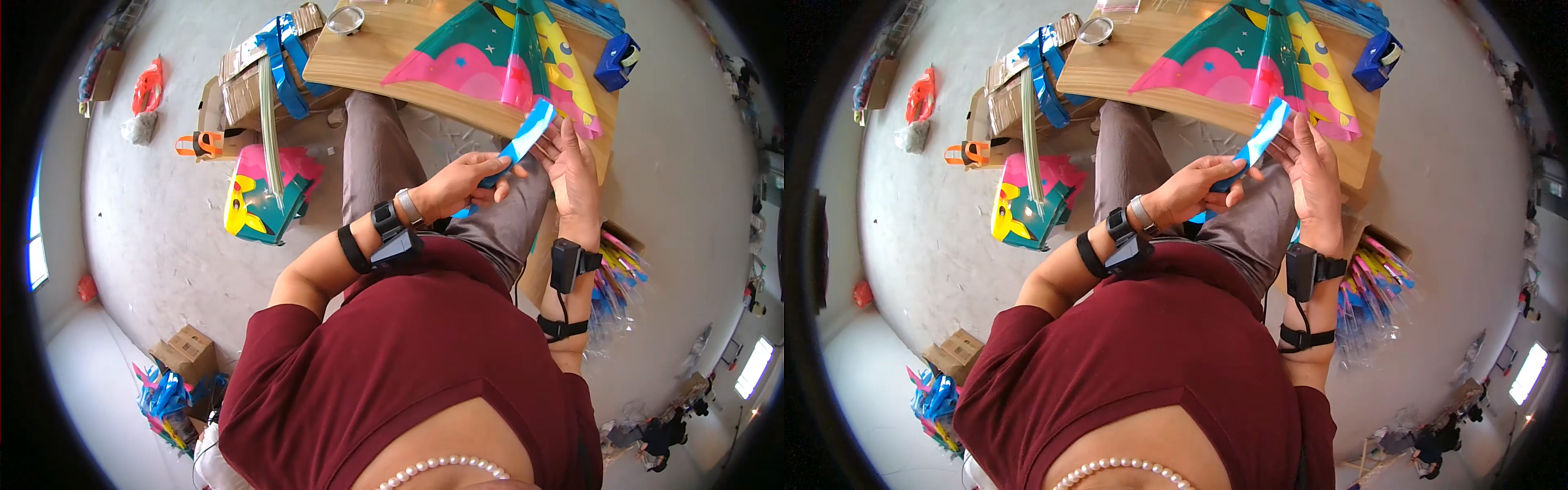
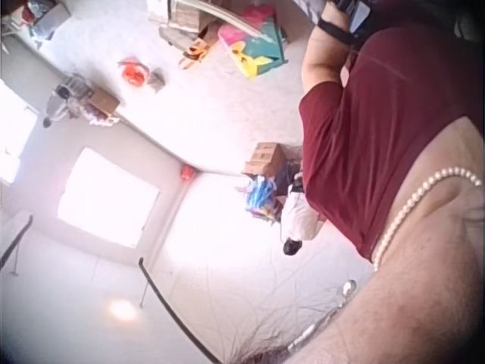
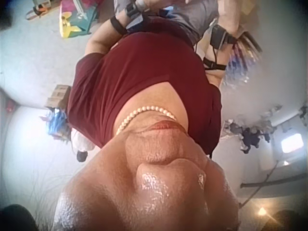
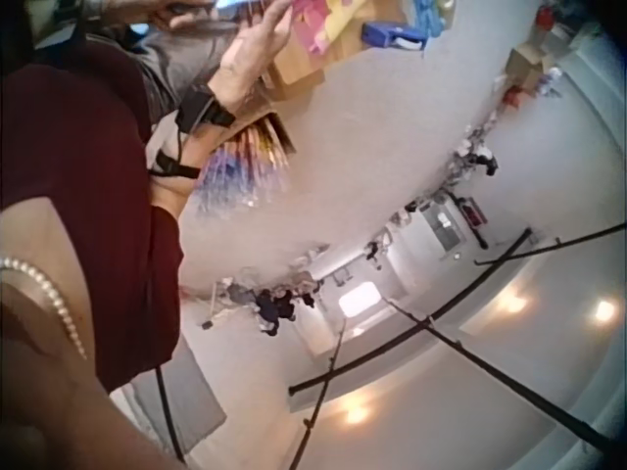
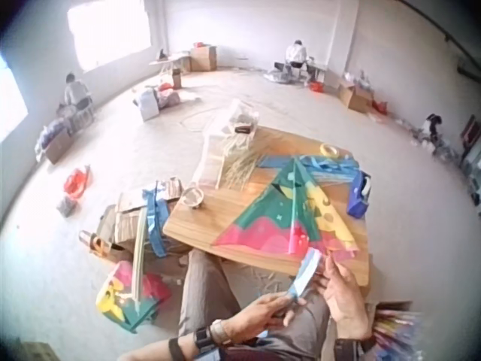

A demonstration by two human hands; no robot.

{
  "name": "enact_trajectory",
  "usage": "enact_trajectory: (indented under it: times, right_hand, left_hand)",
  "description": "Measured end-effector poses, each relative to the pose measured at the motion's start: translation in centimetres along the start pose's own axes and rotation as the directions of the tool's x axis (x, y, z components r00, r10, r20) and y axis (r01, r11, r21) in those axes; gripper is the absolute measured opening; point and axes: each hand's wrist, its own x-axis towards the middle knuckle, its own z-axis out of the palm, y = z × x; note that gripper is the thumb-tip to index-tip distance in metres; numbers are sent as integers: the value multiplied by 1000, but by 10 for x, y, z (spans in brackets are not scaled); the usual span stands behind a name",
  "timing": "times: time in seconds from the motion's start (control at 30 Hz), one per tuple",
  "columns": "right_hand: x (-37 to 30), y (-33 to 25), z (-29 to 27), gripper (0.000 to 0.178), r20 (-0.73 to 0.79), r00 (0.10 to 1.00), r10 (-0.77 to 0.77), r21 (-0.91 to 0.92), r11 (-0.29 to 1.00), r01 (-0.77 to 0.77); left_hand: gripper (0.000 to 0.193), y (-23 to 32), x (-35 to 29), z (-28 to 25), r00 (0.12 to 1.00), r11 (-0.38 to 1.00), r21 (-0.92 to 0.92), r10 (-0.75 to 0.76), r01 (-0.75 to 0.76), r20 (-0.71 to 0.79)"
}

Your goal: Assembling a cartoon-themed kite by attaching support sticks and securing them with tape.

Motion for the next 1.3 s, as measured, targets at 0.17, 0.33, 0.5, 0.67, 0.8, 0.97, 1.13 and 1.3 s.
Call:
enact_trajectory:
  times: [0.17, 0.33, 0.5, 0.67, 0.8, 0.97, 1.13, 1.3]
  right_hand:
    - [0, 3, 3, 51, -35, 999, -39, -70, 997, 36]
    - [4, 11, -1, 37, -39, 995, -97, -160, 983, 89]
    - [4, 11, -2, 32, -4, 996, -86, -225, 971, 83]
    - [4, 20, -4, 31, 6, 999, -53, -246, 968, 53]
    - [5, 34, -12, 34, 13, 1000, -29, -226, 974, 31]
    - [9, 55, -33, 40, -67, 995, -78, -373, 927, 48]
    - [29, 86, -71, 45, -122, 983, -136, -329, 940, 90]
    - [51, 93, -87, 46, -120, 989, -88, -244, 968, 57]
  left_hand:
    - [34, -11, 3, -7, 1000, 1000, 16, 1, -1, 12]
    - [31, -15, 6, -9, 1000, 1000, 6, 7, -6, -26]
    - [36, -11, 10, -9, 1000, 981, 194, -16, 17, -5]
    - [46, 4, 28, -5, 996, 999, 45, -32, 28, 88]
    - [51, -1, 47, -11, 989, 996, -47, -74, 81, 126]
    - [45, -32, 70, -26, 987, 987, -131, -107, 91, -118]
    - [30, -46, 93, -29, 912, 981, -170, 14, -91, -410]
    - [25, -46, 116, -47, 914, 986, -77, 105, -147, -391]
